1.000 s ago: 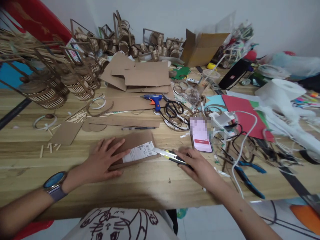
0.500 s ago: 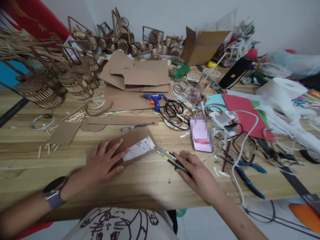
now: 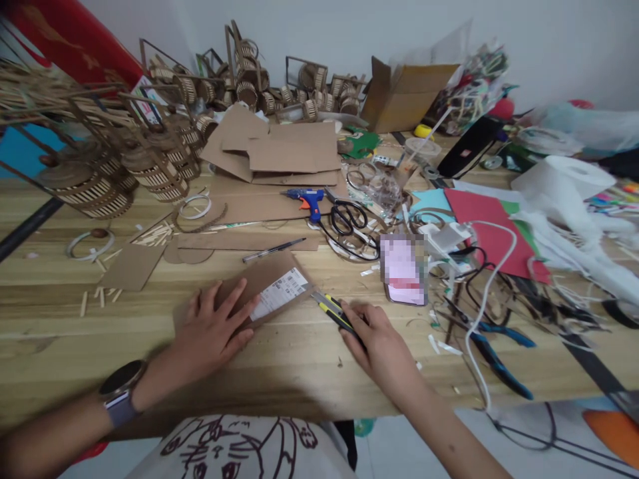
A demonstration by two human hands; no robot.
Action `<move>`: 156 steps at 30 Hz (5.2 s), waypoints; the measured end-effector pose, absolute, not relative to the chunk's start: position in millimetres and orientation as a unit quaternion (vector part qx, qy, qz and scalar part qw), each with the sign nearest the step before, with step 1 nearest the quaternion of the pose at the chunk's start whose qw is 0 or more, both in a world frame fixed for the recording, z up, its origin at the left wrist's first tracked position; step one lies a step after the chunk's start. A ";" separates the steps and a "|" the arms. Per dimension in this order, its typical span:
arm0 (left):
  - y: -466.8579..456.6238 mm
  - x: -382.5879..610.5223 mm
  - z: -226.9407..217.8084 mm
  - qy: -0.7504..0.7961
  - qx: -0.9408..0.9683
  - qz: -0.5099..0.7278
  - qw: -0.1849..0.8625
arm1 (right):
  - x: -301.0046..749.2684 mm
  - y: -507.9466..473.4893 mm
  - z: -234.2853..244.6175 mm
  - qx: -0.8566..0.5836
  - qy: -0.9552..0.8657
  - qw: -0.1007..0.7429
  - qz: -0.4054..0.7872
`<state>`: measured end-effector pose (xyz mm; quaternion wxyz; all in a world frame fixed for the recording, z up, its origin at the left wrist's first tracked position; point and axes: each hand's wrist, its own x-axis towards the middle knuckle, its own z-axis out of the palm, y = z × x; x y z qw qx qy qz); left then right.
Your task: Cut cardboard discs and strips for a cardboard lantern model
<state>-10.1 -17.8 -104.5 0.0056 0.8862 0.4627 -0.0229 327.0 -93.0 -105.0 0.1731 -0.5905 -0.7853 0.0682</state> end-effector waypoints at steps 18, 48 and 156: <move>45.0 8.1 -57.0 0.217 0.971 -0.092 0.035 | 319.0 -72.5 -104.9 -0.582 -0.795 0.153 0.079; 102.0 62.3 -82.8 0.067 0.962 -0.175 0.198 | 293.6 -103.9 -100.5 -0.572 -0.800 0.151 0.093; 32.4 35.6 -50.4 0.276 0.954 -0.054 0.102 | 335.9 -112.4 -61.7 -0.578 -0.789 0.206 -0.036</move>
